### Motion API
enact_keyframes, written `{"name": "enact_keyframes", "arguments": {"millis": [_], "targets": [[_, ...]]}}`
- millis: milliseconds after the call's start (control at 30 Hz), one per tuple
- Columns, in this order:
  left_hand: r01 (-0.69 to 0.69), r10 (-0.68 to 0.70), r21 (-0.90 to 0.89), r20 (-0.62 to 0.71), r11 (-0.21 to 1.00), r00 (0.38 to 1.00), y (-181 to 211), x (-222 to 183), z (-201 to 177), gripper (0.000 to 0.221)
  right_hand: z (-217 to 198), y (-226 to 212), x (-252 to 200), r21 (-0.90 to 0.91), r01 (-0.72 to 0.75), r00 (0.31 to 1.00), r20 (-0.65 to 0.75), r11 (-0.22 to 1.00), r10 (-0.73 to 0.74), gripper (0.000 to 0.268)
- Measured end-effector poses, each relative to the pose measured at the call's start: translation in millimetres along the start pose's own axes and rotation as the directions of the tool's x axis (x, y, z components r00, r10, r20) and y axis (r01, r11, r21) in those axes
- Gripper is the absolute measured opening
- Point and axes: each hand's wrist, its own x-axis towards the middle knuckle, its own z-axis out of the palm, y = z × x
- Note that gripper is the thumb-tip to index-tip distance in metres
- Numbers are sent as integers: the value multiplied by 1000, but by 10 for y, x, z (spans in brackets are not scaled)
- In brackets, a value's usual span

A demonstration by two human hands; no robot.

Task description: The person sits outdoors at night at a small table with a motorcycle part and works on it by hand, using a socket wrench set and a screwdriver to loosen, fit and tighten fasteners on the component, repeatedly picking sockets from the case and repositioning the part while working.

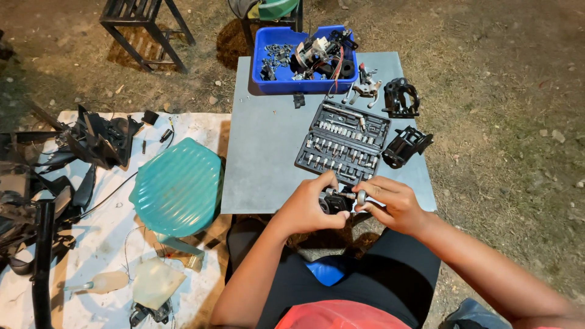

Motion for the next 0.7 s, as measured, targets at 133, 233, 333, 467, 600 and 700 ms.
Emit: {"name": "enact_keyframes", "arguments": {"millis": [133, 233, 333, 467, 600, 700], "targets": [[74, -62, -133, 91, 988, 994, -40, -8, 3, 46, -36, 56, 12, -54, 32, 999, 34, 998, -30, 36], [77, -60, -158, 105, 984, 993, 29, -16, 0, 45, -36, 44, 14, -71, 93, 994, 57, 993, -90, 40], [124, -124, -2, 34, 992, 992, 139, -17, -5, 47, 0, -6, -11, -20, 63, 996, 60, 998, -62, 40], [22, -15, 105, -65, 994, 998, 185, -40, 6, 48, 99, -101, -97, 64, -116, 993, -11, 991, 117, 36], [-13, 30, 183, -89, 983, 996, 211, -52, 1, 46, 194, -193, -163, 107, -192, 977, -71, 976, 200, 27], [-126, 167, 270, -135, 955, 977, 123, -53, 14, 44, 287, -215, -193, 264, -474, 868, -16, 840, 495, 31]]}}
